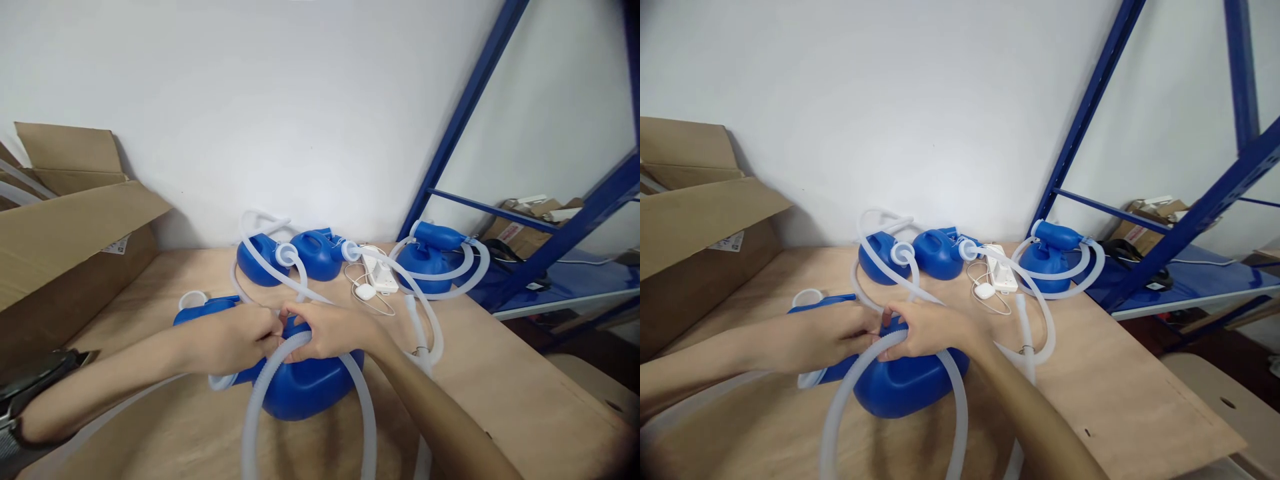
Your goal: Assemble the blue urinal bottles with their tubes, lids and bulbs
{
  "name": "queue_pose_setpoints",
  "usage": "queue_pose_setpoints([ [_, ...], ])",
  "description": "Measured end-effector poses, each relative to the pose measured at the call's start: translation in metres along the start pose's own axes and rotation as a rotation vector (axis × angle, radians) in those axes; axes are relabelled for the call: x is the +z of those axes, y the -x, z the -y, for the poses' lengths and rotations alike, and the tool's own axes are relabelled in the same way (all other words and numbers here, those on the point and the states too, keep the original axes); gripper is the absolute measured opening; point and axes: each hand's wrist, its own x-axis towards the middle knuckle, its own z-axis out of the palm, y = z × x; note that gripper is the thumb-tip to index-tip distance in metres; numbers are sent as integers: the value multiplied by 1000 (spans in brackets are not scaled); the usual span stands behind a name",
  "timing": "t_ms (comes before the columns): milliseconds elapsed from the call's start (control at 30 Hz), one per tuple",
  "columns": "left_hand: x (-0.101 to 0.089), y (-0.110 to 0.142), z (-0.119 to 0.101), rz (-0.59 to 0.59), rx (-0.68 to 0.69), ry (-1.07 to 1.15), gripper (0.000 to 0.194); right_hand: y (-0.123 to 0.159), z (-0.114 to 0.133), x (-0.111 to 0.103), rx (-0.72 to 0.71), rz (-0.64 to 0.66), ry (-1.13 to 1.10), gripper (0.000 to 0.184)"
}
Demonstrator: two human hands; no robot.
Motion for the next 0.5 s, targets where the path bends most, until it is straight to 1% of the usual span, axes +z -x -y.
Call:
queue_pose_setpoints([
  [67,2,2,-2,39,-9,-41,30,0,-1,1,-12,-15,-1,51],
  [100,3,3,-1,32,-17,-43,32,1,-1,1,-14,-23,3,52],
  [133,3,4,1,-8,-42,3,34,1,0,1,-13,-29,8,53],
  [200,5,4,6,-154,-129,202,39,3,2,0,0,-29,22,55],
  [267,7,4,9,-303,-215,431,50,4,5,-1,35,-15,43,56],
  [300,8,4,10,-349,-239,515,56,5,7,-2,51,-5,52,57],
  [367,9,6,9,-384,-239,592,63,5,8,-2,49,-1,61,57],
  [500,10,12,8,-447,-211,746,71,3,5,-1,-15,-24,73,54],
])
